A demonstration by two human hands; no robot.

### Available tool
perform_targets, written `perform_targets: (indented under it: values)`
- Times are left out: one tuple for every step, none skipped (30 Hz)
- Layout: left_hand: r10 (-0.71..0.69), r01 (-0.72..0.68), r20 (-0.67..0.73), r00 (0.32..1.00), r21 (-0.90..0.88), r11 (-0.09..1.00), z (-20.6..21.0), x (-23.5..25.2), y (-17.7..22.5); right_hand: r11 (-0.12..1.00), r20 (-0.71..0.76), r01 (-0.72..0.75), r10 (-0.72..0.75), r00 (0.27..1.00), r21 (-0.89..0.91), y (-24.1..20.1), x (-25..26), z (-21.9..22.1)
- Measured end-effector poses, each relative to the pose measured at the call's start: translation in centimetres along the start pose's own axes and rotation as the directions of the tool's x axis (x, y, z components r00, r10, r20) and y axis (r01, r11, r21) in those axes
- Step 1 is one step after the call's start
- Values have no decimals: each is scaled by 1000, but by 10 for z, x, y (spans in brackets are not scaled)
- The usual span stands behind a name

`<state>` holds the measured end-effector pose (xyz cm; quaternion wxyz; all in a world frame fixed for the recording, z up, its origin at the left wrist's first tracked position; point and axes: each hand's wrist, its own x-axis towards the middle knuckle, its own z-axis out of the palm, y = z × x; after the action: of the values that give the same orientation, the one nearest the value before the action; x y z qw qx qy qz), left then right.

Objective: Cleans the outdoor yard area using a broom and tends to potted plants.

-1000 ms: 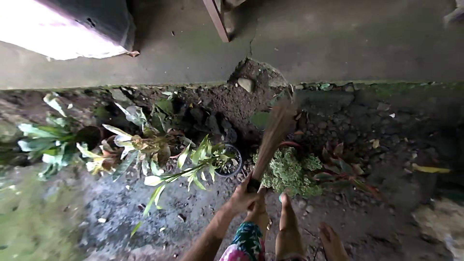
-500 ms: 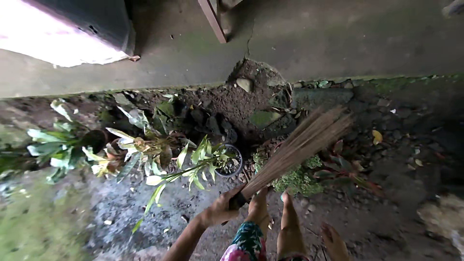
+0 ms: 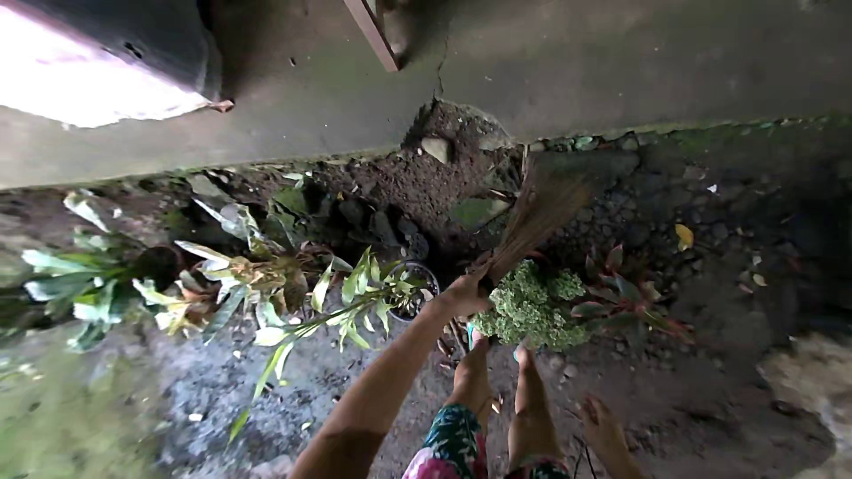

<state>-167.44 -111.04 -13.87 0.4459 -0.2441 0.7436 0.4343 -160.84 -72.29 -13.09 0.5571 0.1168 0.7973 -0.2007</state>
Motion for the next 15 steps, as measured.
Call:
perform_targets:
  values:
    - [23,-25,32,999,61,998,-7,-16,-10,1000,13,-4,4,1000,-7,0,-1,-1]
    - [43,-49,57,997,106,993,-13,-32,-20,1000,21,-10,10,1000,-3,1,-1,-2]
    - [60,-69,70,996,138,988,-15,-46,-29,1000,17,-6,6,1000,15,2,-1,-3]
    - [63,-74,70,996,162,984,-15,-59,-35,999,10,-1,1,1000,35,3,-2,-4]
    - [53,-61,51,997,169,984,-13,-68,-39,999,0,3,-3,1000,46,4,-3,-5]
    - [27,-29,12,1000,165,986,-10,-74,-40,998,-9,5,-5,1000,55,4,-3,-7]
    - [-8,14,-40,999,156,988,-7,-75,-37,998,-14,2,-2,1000,62,3,-4,-8]
    - [-50,64,-95,994,144,988,-5,-69,-33,998,-13,-5,5,1000,66,2,-3,-9]
    - [-92,109,-142,986,120,987,-3,-54,-27,998,-14,-11,12,1000,64,1,-2,-10]
    - [-125,143,-179,976,94,985,-2,-34,-20,998,-14,-18,18,1000,63,0,0,-9]
    - [-149,167,-201,968,79,983,-2,-9,-14,998,-6,-25,25,1000,64,0,3,-8]
    - [-166,185,-202,965,80,979,-3,15,-9,997,-8,-23,24,1000,72,-1,7,-7]
    - [-171,188,-183,968,82,979,-5,32,-7,996,-16,-16,18,1000,84,-2,11,-7]
    - [-159,171,-146,976,69,983,-5,38,-12,995,-32,-11,14,999,100,-2,13,-6]
    - [-142,146,-105,984,31,989,-6,33,-21,994,-45,-6,11,999,113,-4,11,-7]
